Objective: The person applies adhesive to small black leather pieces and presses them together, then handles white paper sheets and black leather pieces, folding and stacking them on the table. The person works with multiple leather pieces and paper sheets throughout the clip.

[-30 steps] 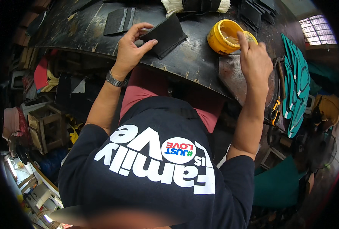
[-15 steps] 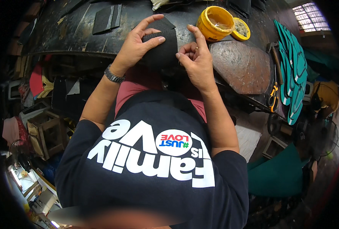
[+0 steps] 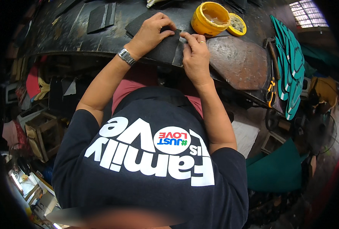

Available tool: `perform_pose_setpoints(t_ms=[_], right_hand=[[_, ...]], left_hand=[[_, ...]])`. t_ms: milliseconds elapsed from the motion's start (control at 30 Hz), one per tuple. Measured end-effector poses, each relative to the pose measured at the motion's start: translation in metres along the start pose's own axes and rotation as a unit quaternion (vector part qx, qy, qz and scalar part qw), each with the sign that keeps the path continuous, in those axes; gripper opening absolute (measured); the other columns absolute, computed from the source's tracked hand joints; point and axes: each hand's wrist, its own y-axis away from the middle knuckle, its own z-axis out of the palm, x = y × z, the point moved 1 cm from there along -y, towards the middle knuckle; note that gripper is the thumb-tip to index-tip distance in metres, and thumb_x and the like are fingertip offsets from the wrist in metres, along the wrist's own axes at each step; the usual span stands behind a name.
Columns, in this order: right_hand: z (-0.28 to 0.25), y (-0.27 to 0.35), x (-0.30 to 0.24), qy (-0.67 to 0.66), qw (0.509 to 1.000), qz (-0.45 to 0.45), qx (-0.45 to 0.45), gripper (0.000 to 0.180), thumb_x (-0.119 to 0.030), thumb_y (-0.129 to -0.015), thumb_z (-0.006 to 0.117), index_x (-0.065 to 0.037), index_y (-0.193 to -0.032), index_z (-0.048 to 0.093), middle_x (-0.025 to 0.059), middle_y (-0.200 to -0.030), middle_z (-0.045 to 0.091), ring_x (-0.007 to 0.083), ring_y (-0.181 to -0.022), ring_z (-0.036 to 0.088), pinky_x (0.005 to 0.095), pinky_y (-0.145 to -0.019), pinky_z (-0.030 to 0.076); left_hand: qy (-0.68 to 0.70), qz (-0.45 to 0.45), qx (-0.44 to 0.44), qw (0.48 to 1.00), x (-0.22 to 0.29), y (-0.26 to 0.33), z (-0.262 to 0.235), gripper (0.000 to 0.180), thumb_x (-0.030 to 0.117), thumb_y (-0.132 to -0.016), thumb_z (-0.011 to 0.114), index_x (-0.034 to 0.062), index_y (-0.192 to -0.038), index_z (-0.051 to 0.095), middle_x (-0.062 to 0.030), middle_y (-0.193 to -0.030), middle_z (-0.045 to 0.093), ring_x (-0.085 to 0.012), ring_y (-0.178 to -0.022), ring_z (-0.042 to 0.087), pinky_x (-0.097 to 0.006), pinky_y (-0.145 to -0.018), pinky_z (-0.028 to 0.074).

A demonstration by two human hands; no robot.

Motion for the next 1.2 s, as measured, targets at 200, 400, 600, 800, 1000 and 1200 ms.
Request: perform_pose_setpoints(t_ms=[200,400,600,800,1000,1200], right_hand=[[0.009,-0.007,0.006,0.069,0.997,-0.01,0.019,0.033,0.006,-0.091,0.06,-0.004,-0.12,0.07,0.0146,-0.106,0.059,0.0264,-0.091,0.062,0.0343,-0.083,0.051],[0.014,-0.014,0.008,0.12,0.992,-0.027,0.003,0.032,0.003,-0.092,0.06,-0.005,-0.12,0.072,0.017,-0.106,0.061,0.0317,-0.096,0.063,0.0386,-0.085,0.051],[0.016,-0.017,0.005,0.193,0.98,-0.036,-0.006,0.034,0.002,-0.091,0.061,-0.008,-0.121,0.073,0.0174,-0.107,0.062,0.0344,-0.098,0.063,0.0406,-0.087,0.051],[0.012,-0.008,-0.002,0.224,0.972,-0.061,-0.025,0.039,0.005,-0.086,0.062,-0.01,-0.119,0.074,0.0144,-0.108,0.063,0.0326,-0.1,0.061,0.0402,-0.088,0.051],[0.004,0.012,-0.016,0.235,0.965,-0.11,-0.04,0.041,0.007,-0.079,0.062,-0.011,-0.112,0.077,0.0119,-0.108,0.064,0.0312,-0.096,0.06,0.0407,-0.084,0.052],[-0.001,0.034,-0.033,0.254,0.956,-0.138,-0.058,0.045,0.008,-0.075,0.065,-0.014,-0.113,0.077,0.0111,-0.108,0.064,0.0304,-0.094,0.06,0.0394,-0.082,0.053]], left_hand=[[0.036,-0.011,-0.034,0.999,-0.01,0.003,-0.007,0.03,0.005,-0.079,0.079,0.0072,-0.108,0.072,-0.0099,-0.11,0.065,-0.0285,-0.105,0.066,-0.037,-0.095,0.053],[0.042,-0.018,-0.04,0.998,-0.01,0.004,-0.007,0.036,0.003,-0.077,0.08,0.0078,-0.112,0.07,-0.0103,-0.115,0.062,-0.029,-0.11,0.064,-0.037,-0.099,0.052],[0.035,-0.029,-0.041,0.998,-0.01,0.005,-0.008,0.035,0.006,-0.078,0.082,0.0074,-0.11,0.071,-0.0102,-0.115,0.062,-0.0301,-0.111,0.063,-0.037,-0.099,0.052],[0.013,-0.026,-0.056,0.998,-0.011,0.005,-0.007,0.031,0.008,-0.078,0.082,0.0083,-0.108,0.075,-0.01,-0.116,0.062,-0.03,-0.11,0.063,-0.037,-0.099,0.052],[0.011,-0.038,-0.058,0.998,-0.011,0.004,-0.006,0.03,0.008,-0.078,0.081,0.0088,-0.108,0.075,-0.0098,-0.115,0.062,-0.0294,-0.111,0.063,-0.038,-0.099,0.052],[0.011,-0.037,-0.05,0.998,-0.014,0.003,-0.001,0.029,0.008,-0.077,0.08,0.0086,-0.106,0.077,-0.0125,-0.116,0.062,-0.0311,-0.11,0.063,-0.039,-0.099,0.052]])
